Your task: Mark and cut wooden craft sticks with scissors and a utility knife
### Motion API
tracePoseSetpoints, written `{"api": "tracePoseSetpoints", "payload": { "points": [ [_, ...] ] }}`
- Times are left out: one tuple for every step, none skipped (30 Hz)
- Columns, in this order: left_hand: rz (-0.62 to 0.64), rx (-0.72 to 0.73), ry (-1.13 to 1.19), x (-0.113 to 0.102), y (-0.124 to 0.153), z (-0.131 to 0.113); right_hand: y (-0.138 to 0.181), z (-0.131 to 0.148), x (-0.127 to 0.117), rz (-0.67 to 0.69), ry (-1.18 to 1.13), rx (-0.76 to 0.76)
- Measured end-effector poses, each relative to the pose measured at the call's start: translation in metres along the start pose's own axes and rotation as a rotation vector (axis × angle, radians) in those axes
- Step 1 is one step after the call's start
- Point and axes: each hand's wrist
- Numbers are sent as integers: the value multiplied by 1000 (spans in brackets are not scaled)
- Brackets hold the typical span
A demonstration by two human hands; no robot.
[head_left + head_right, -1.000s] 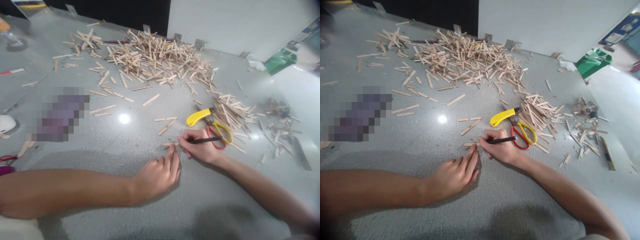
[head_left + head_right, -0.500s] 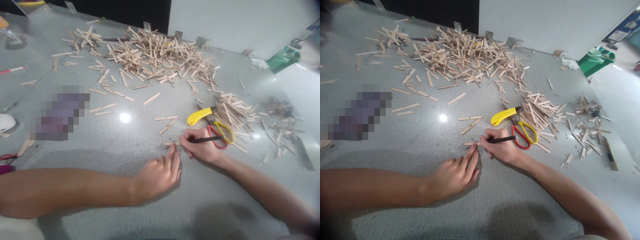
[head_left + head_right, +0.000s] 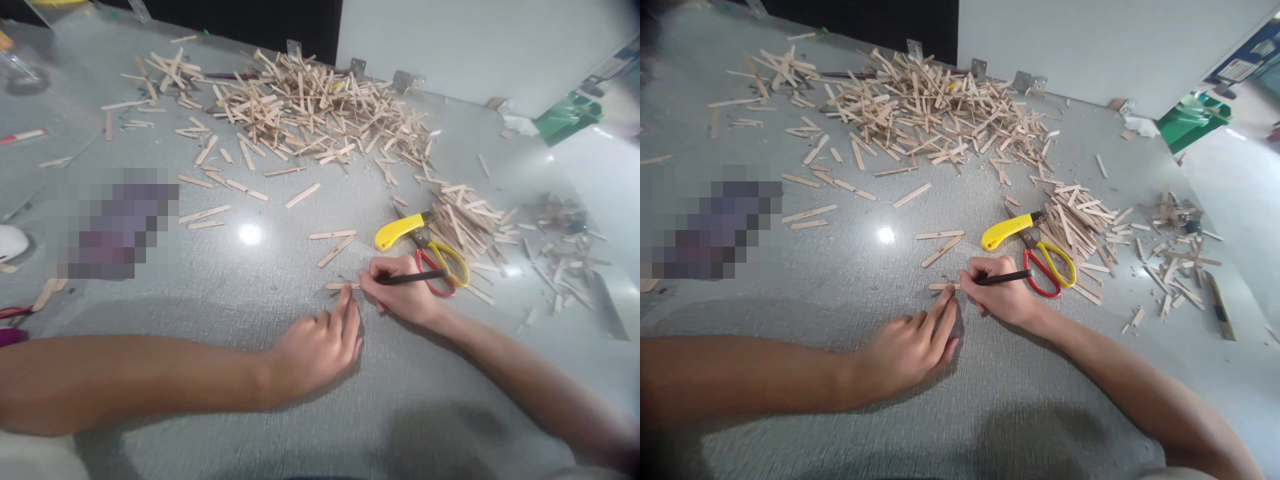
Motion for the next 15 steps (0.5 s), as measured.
{"api": "tracePoseSetpoints", "payload": {
  "points": [
    [0, -1, 5, 0, 0, 0, 0, 0, 0, 2, 1, -1],
    [-2, -2, 9, 0, 0, 0, 0, 0, 0, 3, 2, -3],
    [-3, -3, 11, 0, 0, 0, 0, 0, -1, 3, 4, -4],
    [-6, -4, 10, 0, 0, 0, 0, 0, -1, 3, 4, -6],
    [-8, -5, 7, 0, 0, -1, 0, 1, -1, 2, 4, -7],
    [-8, -4, 4, 0, 0, -1, 0, 1, 0, -1, 2, -7],
    [-6, -4, 0, 0, 0, -1, 0, 1, 0, -4, -2, -5],
    [-5, -5, -2, 0, 0, -1, -1, 1, 0, -8, -7, -2],
    [-6, -6, -2, 0, 0, -1, -1, 1, 1, -13, -14, 2],
    [-8, -5, -3, 0, 0, -1, -1, 1, 1, -18, -20, 6],
    [-10, -5, -4, 0, 0, -1, -1, 1, 2, -22, -26, 10],
    [-12, -5, -5, -1, -1, -1, -1, 1, 2, -25, -30, 12],
    [-13, -3, -6, -1, -1, -1, -1, 1, 2, -26, -32, 13],
    [-13, -2, -6, -1, -1, 0, -1, 1, 2, -26, -33, 12],
    [-12, 1, -6, -2, -1, 0, -1, 1, 2, -26, -32, 10]
  ]
}}
Point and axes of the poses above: each hand's wrist, its own y-axis away from the middle knuckle, its own x-axis out of the palm, z = x × y, and after that the axes turned 6 degrees about z, right-handed
